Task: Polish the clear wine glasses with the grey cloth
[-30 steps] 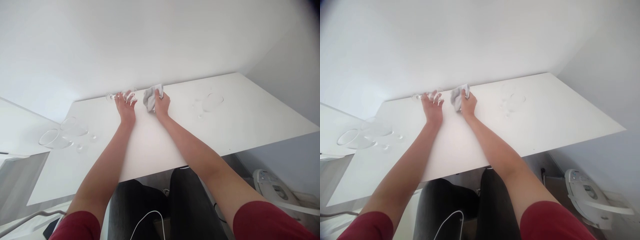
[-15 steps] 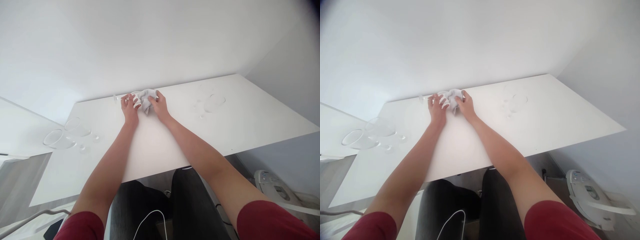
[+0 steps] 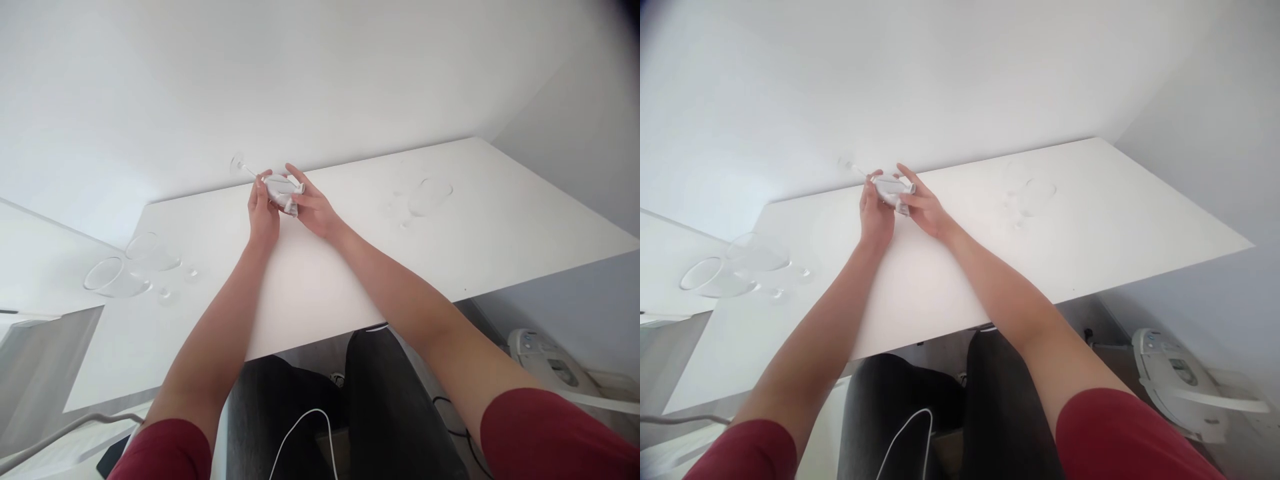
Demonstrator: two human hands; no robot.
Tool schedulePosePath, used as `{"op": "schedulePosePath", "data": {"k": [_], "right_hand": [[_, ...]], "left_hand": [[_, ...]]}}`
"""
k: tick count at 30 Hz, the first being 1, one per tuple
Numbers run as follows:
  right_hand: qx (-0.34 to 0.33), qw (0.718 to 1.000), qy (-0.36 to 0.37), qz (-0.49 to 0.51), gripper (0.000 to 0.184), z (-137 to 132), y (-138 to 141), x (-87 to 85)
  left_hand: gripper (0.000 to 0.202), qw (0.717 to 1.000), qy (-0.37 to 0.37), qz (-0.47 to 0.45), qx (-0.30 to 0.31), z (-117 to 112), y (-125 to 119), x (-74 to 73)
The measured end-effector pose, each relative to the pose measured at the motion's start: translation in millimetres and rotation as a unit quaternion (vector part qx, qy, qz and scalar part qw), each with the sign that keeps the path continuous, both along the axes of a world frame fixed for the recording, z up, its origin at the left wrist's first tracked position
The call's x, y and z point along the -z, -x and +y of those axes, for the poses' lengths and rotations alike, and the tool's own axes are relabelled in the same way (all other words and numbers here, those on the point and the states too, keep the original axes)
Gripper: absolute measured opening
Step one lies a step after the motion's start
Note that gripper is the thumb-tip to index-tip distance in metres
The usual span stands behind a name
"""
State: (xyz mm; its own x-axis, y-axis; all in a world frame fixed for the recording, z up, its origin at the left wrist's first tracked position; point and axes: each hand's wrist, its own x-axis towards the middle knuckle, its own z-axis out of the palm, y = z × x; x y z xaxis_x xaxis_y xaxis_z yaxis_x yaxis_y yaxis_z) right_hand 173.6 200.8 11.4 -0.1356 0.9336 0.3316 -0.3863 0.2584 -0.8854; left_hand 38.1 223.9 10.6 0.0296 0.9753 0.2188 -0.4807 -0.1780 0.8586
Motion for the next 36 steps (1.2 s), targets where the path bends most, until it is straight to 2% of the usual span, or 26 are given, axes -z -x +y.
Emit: {"op": "schedulePosePath", "data": {"k": [3,7,10,12,17,21,24,29,33,36], "right_hand": [[0.002,1.0,-0.005,0.008,0.073,3,-5,1.6],[0.026,0.994,-0.083,-0.065,0.091,6,3,7.9],[0.061,0.981,-0.097,-0.158,0.084,7,8,11.8],[0.069,0.979,-0.085,-0.173,0.08,8,9,12.7],[0.043,0.997,-0.04,-0.04,0.078,13,2,11.6],[0.025,0.999,0.01,0.045,0.072,15,-2,10.7],[0.009,0.999,0.006,0.049,0.07,15,-1,10.9],[0.018,0.999,-0.003,0.041,0.068,18,-6,13.4],[0.02,0.999,-0.002,0.05,0.066,19,-9,13.4],[0.016,1.0,-0.007,0.023,0.059,15,-4,10.0]], "left_hand": [[0.044,1.0,0.018,-0.023,0.0,0,1,-0.5],[0.046,1.0,0.016,0.008,-0.013,7,4,7.6],[0.051,0.999,-0.013,0.049,-0.018,12,6,15.3],[0.052,0.997,-0.04,0.068,-0.006,15,5,18.6],[0.063,0.993,-0.083,0.075,0.026,19,6,18.5],[0.072,0.991,-0.079,0.101,0.045,16,7,15.9],[0.067,0.993,-0.057,0.102,0.032,16,7,19.2],[0.075,0.993,-0.048,0.109,0.011,22,7,26.6],[0.072,0.991,-0.068,0.11,0.041,17,5,20.5],[0.064,0.992,-0.053,0.107,0.031,14,5,17.6]]}}
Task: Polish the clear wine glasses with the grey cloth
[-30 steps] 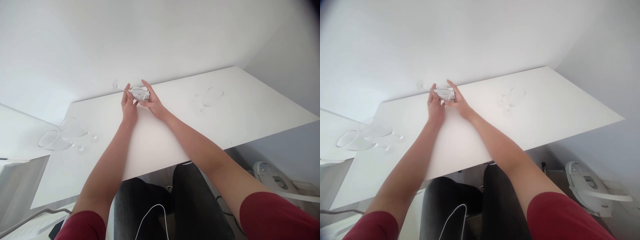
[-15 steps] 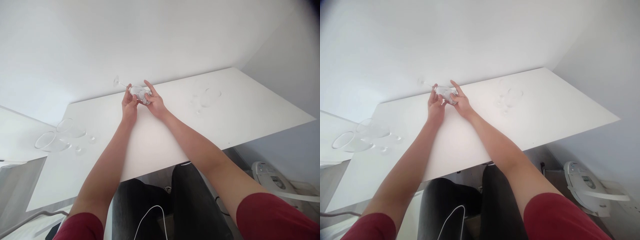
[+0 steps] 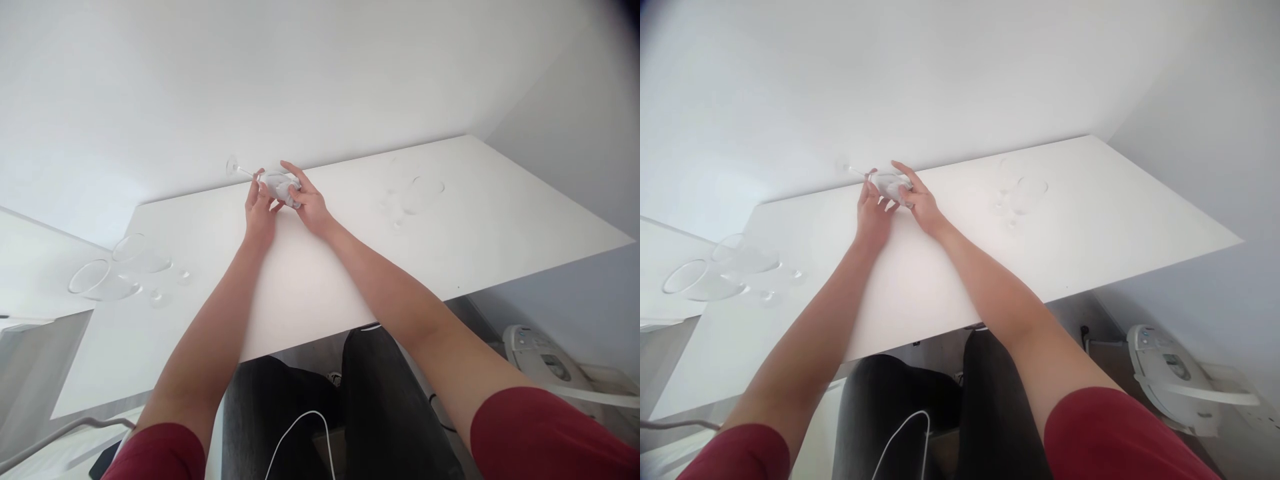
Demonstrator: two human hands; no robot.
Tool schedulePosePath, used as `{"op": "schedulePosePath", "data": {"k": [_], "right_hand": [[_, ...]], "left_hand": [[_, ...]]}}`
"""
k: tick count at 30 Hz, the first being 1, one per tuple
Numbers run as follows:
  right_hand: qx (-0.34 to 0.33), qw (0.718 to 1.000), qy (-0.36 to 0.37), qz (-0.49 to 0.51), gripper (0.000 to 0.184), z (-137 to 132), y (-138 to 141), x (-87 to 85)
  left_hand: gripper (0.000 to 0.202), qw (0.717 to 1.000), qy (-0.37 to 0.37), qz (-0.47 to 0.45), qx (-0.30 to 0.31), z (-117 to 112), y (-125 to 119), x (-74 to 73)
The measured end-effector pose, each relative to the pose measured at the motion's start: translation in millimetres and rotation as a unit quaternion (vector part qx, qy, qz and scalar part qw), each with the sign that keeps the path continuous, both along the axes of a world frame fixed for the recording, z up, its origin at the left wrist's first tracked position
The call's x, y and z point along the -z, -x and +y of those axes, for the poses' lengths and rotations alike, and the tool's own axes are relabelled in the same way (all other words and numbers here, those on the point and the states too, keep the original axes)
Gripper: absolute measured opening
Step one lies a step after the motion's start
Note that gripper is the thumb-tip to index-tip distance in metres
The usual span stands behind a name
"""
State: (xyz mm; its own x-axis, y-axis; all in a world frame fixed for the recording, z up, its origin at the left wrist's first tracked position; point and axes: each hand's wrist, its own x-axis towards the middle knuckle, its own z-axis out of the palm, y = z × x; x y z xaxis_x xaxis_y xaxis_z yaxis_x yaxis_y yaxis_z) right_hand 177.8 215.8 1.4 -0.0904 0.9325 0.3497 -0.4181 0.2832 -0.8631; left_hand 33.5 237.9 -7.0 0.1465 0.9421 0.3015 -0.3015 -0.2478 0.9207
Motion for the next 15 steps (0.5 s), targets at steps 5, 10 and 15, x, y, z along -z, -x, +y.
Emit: {"op": "schedulePosePath", "data": {"k": [5,10,15], "right_hand": [[-0.001,1.0,0.003,-0.021,0.064,-1.2,-0.5,-1.7],[0.017,1.0,0.016,0.0,0.066,4.0,-6.2,2.9],[0.03,0.999,0.017,-0.023,0.057,0.2,-2.2,-1.6]], "left_hand": [[0.064,1.0,-0.004,-0.006,-0.012,6.3,0.6,5.2],[0.064,1.0,-0.016,0.007,0.021,0.7,-0.2,0.7],[0.065,1.0,-0.003,0.023,0.005,0.1,1.9,1.8]]}}
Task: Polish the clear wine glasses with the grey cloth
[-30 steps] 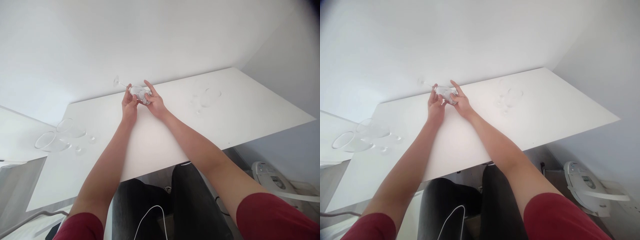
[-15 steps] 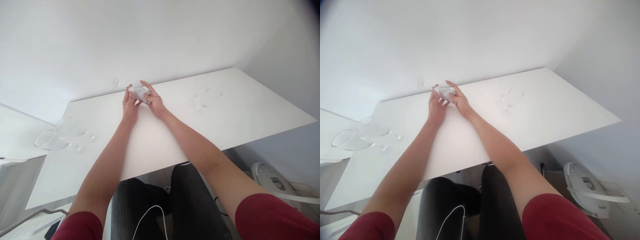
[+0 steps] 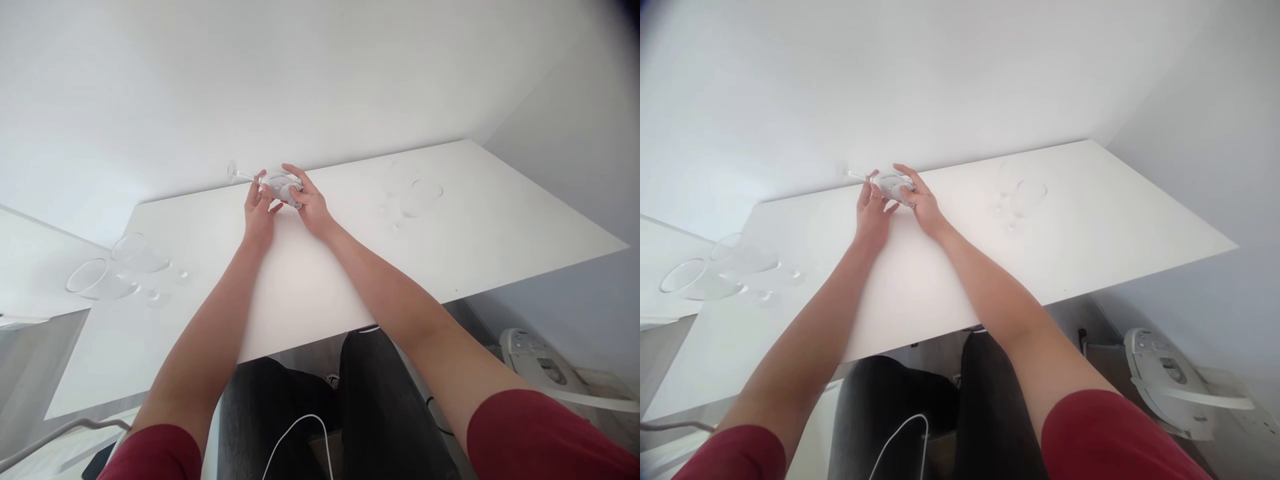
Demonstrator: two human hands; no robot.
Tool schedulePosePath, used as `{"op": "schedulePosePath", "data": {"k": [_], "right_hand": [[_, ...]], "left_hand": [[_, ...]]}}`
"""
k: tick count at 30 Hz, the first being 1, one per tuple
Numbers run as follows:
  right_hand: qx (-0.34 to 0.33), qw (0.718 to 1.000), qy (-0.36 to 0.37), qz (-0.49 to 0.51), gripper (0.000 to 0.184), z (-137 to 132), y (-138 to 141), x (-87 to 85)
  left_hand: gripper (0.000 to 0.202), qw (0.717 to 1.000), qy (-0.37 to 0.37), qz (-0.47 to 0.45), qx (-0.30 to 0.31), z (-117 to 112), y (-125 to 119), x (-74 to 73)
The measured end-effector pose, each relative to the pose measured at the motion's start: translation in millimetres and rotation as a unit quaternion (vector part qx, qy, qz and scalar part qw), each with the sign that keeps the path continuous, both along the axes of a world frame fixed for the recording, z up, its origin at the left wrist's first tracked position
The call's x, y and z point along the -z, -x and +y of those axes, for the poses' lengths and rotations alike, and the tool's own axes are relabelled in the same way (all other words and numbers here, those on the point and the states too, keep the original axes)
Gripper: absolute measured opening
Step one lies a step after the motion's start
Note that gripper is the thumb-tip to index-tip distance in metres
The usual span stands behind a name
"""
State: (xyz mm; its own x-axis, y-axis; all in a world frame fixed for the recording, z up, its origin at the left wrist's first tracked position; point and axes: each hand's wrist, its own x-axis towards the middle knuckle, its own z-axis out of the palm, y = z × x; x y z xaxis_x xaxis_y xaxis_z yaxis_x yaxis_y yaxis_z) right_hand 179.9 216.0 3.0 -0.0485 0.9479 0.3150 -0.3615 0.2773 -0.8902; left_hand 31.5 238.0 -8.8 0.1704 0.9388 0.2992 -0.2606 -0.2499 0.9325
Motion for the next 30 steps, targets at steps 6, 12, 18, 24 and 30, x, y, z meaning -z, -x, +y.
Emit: {"op": "schedulePosePath", "data": {"k": [6,12,18,24,30], "right_hand": [[0.005,0.999,0.019,0.039,0.059,3.8,-2.8,2.3],[0.009,0.999,0.005,0.037,0.051,4.3,0.1,3.8],[0.019,0.998,0.014,0.056,0.052,3.5,-0.3,1.9],[-0.011,0.998,0.013,0.059,0.056,7.7,-0.8,6.0],[0.029,0.996,0.048,0.063,0.054,9.3,-2.2,6.4]], "left_hand": [[0.067,1.0,-0.007,-0.003,-0.004,3.0,0.5,2.5],[0.062,0.999,-0.004,0.006,-0.042,1.0,1.3,2.7],[0.065,1.0,-0.018,-0.01,-0.015,1.6,-0.5,0.4],[0.067,0.999,-0.011,0.013,-0.051,0.8,-1.6,2.0],[0.06,0.999,-0.008,-0.005,-0.039,4.0,-1.9,6.0]]}}
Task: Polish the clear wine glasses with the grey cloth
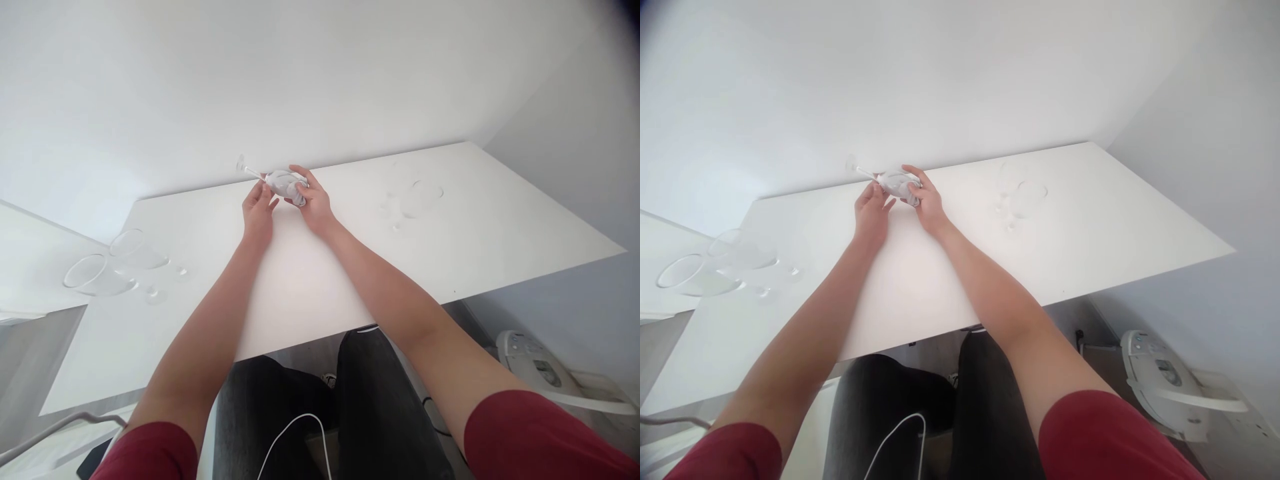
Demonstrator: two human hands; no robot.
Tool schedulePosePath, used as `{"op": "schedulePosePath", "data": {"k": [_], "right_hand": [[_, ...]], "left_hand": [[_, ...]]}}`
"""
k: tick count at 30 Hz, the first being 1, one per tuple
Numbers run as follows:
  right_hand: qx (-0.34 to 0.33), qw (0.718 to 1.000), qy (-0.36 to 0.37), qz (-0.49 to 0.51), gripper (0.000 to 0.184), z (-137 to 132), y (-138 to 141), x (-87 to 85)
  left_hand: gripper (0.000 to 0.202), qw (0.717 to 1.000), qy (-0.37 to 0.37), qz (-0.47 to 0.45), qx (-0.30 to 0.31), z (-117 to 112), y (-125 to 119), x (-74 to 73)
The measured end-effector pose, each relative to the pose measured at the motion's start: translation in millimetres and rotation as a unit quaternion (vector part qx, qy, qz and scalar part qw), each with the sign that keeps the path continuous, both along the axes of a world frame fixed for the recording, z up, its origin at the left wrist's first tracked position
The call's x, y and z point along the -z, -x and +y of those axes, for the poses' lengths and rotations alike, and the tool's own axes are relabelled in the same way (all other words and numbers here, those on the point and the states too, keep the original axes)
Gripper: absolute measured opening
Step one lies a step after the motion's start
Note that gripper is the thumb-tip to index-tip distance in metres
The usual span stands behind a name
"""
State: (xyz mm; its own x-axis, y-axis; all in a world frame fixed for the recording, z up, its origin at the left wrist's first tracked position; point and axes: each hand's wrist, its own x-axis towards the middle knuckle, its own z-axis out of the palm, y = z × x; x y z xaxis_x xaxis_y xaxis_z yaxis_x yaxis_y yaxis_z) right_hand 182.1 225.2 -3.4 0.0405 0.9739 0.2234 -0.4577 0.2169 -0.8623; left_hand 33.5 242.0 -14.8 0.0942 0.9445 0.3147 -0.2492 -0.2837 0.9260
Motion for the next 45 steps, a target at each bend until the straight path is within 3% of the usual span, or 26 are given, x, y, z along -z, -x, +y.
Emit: {"op": "schedulePosePath", "data": {"k": [5,9,13,16,20,25,30,38,41,45], "right_hand": [[0.01,1.0,-0.01,0.001,0.053,4,1,5.8],[0.023,0.999,0.01,0.023,0.053,8,-2,10.6],[0.037,0.998,0.026,0.054,0.044,12,-6,14.6],[0.091,0.992,0.033,0.075,0.041,15,-9,17.2],[0.155,0.984,0.04,0.073,0.04,18,-13,18.7],[0.178,0.983,0.023,0.027,0.038,18,-16,18.6],[0.223,0.975,0.019,0.008,0.045,16,-18,15.8],[0.231,0.965,0.041,0.114,0.05,19,-15,15.0],[0.231,0.963,0.032,0.135,0.043,24,-21,22.2],[0.223,0.966,0.005,0.131,0.037,26,-25,26.3]], "left_hand": [[0.055,0.999,-0.01,-0.007,-0.031,-1,0,-0.8],[0.056,0.999,-0.05,-0.01,-0.011,-3,-3,-5.3],[0.055,0.998,-0.039,-0.03,0.038,-7,-5,-9.2],[0.054,0.996,-0.015,-0.042,0.082,-7,-5,-8.7],[0.044,0.993,0.062,-0.044,0.089,-4,-1,-6.9],[0.065,0.979,0.121,0.02,0.16,-6,-1,-10.7],[0.046,0.964,0.127,0.05,0.23,-16,-8,-13.6],[0.045,0.95,0.103,0.135,0.263,-22,-8,-13.8],[0.048,0.957,0.098,0.105,0.253,-20,-8,-13.5],[0.047,0.976,0.094,0.031,0.193,-19,-7,-16.0]]}}
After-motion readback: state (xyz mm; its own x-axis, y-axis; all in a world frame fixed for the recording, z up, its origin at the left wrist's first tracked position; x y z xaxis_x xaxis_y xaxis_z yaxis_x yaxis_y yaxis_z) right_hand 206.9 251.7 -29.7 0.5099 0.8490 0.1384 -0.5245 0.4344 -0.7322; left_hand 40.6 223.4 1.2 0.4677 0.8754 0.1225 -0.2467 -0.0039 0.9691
